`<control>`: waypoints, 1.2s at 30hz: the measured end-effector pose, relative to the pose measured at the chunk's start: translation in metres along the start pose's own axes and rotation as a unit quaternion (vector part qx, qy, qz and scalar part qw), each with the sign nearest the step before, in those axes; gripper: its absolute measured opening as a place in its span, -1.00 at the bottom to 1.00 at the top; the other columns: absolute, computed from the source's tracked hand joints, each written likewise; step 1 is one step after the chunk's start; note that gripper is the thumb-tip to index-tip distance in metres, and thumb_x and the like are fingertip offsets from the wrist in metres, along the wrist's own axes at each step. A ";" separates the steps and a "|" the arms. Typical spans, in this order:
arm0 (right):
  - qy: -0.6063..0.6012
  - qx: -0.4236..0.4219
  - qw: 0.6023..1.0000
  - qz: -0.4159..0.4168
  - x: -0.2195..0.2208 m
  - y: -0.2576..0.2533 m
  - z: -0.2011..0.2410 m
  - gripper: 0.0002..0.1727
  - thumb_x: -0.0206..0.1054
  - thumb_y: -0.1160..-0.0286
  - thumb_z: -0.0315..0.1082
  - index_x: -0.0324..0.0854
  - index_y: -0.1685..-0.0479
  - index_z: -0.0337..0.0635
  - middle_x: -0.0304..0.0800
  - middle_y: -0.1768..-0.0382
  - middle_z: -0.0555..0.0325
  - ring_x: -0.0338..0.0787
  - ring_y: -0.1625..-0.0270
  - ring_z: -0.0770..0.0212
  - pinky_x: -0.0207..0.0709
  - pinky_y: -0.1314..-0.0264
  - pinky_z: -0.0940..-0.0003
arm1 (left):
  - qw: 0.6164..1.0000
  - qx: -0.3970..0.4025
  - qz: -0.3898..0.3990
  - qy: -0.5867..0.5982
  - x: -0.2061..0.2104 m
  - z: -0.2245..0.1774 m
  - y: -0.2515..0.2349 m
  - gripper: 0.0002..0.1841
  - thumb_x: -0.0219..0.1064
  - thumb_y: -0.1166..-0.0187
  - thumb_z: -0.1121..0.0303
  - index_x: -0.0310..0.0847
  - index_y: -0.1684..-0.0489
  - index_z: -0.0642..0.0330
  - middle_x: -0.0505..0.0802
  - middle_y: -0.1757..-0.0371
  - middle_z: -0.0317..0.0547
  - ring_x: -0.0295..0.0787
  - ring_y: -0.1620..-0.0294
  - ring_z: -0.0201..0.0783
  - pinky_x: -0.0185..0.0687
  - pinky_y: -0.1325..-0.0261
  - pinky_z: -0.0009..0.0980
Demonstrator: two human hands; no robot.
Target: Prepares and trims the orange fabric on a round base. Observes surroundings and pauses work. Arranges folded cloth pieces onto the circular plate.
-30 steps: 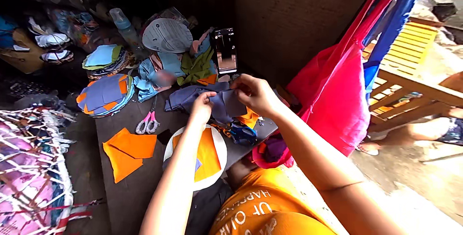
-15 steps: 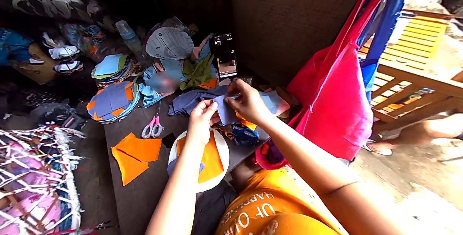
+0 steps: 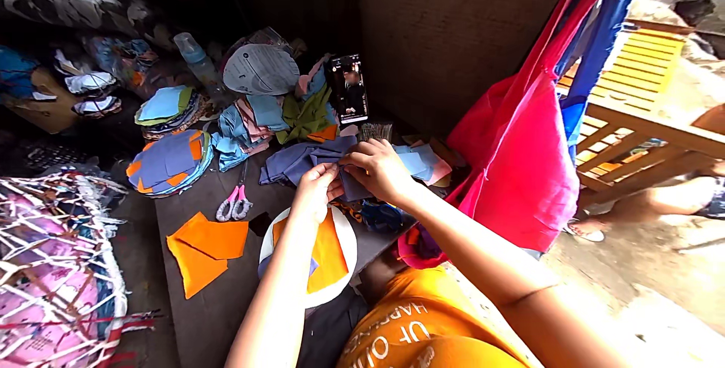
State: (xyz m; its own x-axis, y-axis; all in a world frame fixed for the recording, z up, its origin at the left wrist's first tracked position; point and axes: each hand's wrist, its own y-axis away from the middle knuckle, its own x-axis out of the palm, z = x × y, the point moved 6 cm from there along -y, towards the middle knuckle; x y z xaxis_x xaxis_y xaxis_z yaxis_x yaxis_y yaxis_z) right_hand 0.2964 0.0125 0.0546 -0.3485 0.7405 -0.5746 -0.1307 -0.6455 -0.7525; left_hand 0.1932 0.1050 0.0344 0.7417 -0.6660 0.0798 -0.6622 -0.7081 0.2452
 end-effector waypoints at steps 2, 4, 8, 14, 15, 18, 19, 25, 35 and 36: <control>0.026 -0.023 0.999 -0.019 0.000 0.003 -0.001 -0.85 0.41 -0.48 -0.40 0.90 0.16 -0.10 0.88 0.12 0.02 0.81 0.02 -0.02 0.58 -0.11 0.01 | 1.000 -0.012 0.003 -0.007 0.001 0.001 -0.002 -0.82 0.06 -0.82 0.43 0.54 -0.06 0.32 0.76 0.27 -0.15 0.76 0.33 -0.38 0.75 0.14 -0.43; 0.048 -0.050 0.997 -0.039 -0.001 0.005 -0.002 -0.84 0.39 -0.50 -0.39 0.92 0.16 -0.08 0.88 0.11 0.03 0.79 0.02 -0.02 0.55 -0.09 0.03 | 1.000 -0.021 0.003 -0.020 0.002 0.003 -0.005 -0.82 0.06 -0.83 0.41 0.55 -0.06 0.31 0.76 0.28 -0.15 0.75 0.35 -0.40 0.74 0.17 -0.45; 0.051 -0.047 0.997 -0.037 0.002 0.007 -0.008 -0.84 0.39 -0.49 -0.38 0.93 0.19 -0.06 0.88 0.15 0.04 0.80 0.04 -0.03 0.55 -0.07 0.03 | 0.992 -0.017 -0.016 -0.126 0.001 0.009 -0.018 -0.80 0.09 -0.81 0.43 0.56 -0.12 0.37 0.75 0.19 -0.06 0.74 0.32 -0.36 0.72 0.15 -0.41; -0.149 0.150 0.975 0.068 0.001 0.004 -0.030 -0.84 0.37 -0.54 -0.45 0.86 0.09 -0.27 0.89 0.17 -0.05 0.87 0.09 0.09 0.69 -0.10 0.07 | 0.970 0.069 -0.020 -0.231 -0.009 0.003 -0.018 -0.66 0.08 -0.82 0.41 0.53 -0.43 0.34 0.67 -0.43 0.19 0.63 -0.38 -0.01 0.50 -0.42 -0.04; -0.188 0.182 0.962 0.078 0.000 0.003 -0.033 -0.84 0.36 -0.56 -0.45 0.83 0.07 -0.29 0.88 0.18 -0.02 0.84 0.14 0.20 0.69 -0.06 0.19 | 0.973 0.080 -0.002 -0.216 -0.008 0.000 -0.014 -0.65 0.04 -0.84 0.37 0.53 -0.43 0.33 0.67 -0.43 0.16 0.65 -0.36 -0.06 0.52 -0.40 -0.09; -0.270 0.240 0.929 0.084 -0.006 0.001 -0.033 -0.88 0.37 -0.57 -0.45 0.80 0.11 -0.28 0.86 0.26 0.14 0.77 0.25 0.47 0.65 0.04 0.46 | 0.983 0.090 0.062 -0.150 -0.003 -0.003 0.001 -0.66 0.02 -0.85 0.34 0.55 -0.36 0.36 0.73 -0.27 0.06 0.72 -0.17 -0.24 0.63 -0.28 -0.25; -0.288 0.253 0.920 0.081 -0.008 0.000 -0.031 -0.89 0.38 -0.57 -0.46 0.79 0.13 -0.28 0.84 0.28 0.17 0.75 0.27 0.51 0.64 0.06 0.50 | 0.984 0.089 0.073 -0.133 -0.002 -0.003 0.006 -0.70 0.06 -0.83 0.38 0.54 -0.32 0.37 0.74 -0.17 0.01 0.73 -0.07 -0.30 0.66 -0.20 -0.30; -0.345 0.289 0.890 0.076 -0.019 0.010 -0.008 -0.85 0.32 -0.61 -0.51 0.72 -0.04 -0.27 0.84 0.27 0.14 0.74 0.39 0.46 0.66 0.32 0.54 | 0.986 0.116 0.048 -0.113 0.001 -0.009 0.033 -0.87 0.25 -0.65 0.57 0.60 -0.04 0.36 0.77 0.23 -0.17 0.73 0.26 -0.44 0.70 0.05 -0.45; -0.241 0.042 0.970 -0.005 -0.032 0.024 0.052 -0.88 0.39 -0.45 -0.55 0.79 0.15 -0.43 0.88 0.23 -0.13 0.89 0.11 0.07 0.73 -0.10 0.17 | 0.990 0.132 0.031 -0.034 -0.001 -0.001 0.082 -0.71 -0.11 -0.79 0.47 0.60 0.04 0.14 0.87 0.28 -0.47 0.85 0.22 -0.53 0.82 0.04 -0.46; -0.225 0.023 0.974 -0.015 -0.033 0.026 0.056 -0.89 0.41 -0.43 -0.55 0.81 0.18 -0.40 0.88 0.26 -0.11 0.90 0.13 0.04 0.74 -0.07 0.13 | 0.991 0.123 0.042 -0.026 -0.002 0.001 0.086 -0.69 -0.14 -0.78 0.50 0.59 0.08 0.08 0.88 0.30 -0.51 0.85 0.24 -0.55 0.82 0.05 -0.48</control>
State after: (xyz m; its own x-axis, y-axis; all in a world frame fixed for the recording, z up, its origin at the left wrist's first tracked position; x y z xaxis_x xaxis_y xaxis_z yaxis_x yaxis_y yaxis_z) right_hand 0.2521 -0.0390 0.0721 -0.7143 0.6087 -0.3453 -0.1849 -0.6400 -0.7458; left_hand 0.1342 0.0452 0.0546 0.6808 -0.7315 0.0380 -0.7319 -0.6814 -0.0035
